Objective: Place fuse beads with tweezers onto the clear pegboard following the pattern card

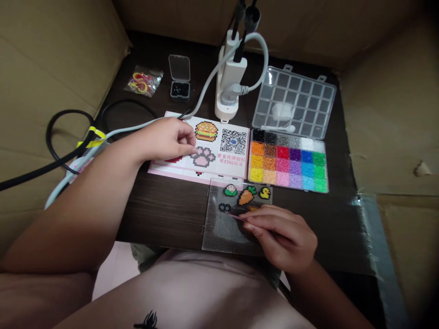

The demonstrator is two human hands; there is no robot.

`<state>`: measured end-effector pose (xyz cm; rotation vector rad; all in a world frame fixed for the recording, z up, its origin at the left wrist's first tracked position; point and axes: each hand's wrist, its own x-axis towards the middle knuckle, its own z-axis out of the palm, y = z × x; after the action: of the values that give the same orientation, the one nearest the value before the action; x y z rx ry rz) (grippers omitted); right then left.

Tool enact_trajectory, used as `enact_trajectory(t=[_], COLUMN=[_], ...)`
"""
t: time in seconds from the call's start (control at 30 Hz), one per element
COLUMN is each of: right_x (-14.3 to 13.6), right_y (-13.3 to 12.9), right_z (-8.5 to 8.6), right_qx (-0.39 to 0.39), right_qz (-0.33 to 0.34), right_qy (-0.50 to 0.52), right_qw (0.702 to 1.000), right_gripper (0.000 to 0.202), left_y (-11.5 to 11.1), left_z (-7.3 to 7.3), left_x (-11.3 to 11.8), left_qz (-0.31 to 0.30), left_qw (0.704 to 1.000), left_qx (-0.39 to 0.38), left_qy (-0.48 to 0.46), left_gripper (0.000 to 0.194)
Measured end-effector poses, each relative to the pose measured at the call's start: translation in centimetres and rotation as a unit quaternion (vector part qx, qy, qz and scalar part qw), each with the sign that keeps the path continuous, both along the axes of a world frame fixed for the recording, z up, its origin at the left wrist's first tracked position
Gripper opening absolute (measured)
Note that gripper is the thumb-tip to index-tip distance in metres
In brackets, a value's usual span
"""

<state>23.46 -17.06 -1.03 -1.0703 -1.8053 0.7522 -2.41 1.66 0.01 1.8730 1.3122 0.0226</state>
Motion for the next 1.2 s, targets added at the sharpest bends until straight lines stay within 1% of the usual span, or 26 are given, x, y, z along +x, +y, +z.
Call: enact_trajectory(t=[0.6,0.83,1.2], right_x=[-0.03,0.12,0.06], right_y=[0.01,-0.15,-0.07], right_z=[-0.21,-0.37,-0.35], right_qx=[0.007,0.004,0.009], right_qz=[0.012,0.007,0.012], right_qy=[0.003,0.006,0.001], right_qw=[1.000,1.000,1.000], right_gripper=[0.028,0.029,0.029], left_y=[0.00,0.13,0.11], left_z=[0.10,-0.35,-0.19], left_x=[0.10,-0.08,-0.03], left_qz=[-0.003,-0.007,-0.017], left_qw=[1.000,1.000,1.000], left_qx=[-0.002,0.001,0.011], left_qy=[0.009,-0.005,-0.007], left_gripper=[0.027,0.025,0.022])
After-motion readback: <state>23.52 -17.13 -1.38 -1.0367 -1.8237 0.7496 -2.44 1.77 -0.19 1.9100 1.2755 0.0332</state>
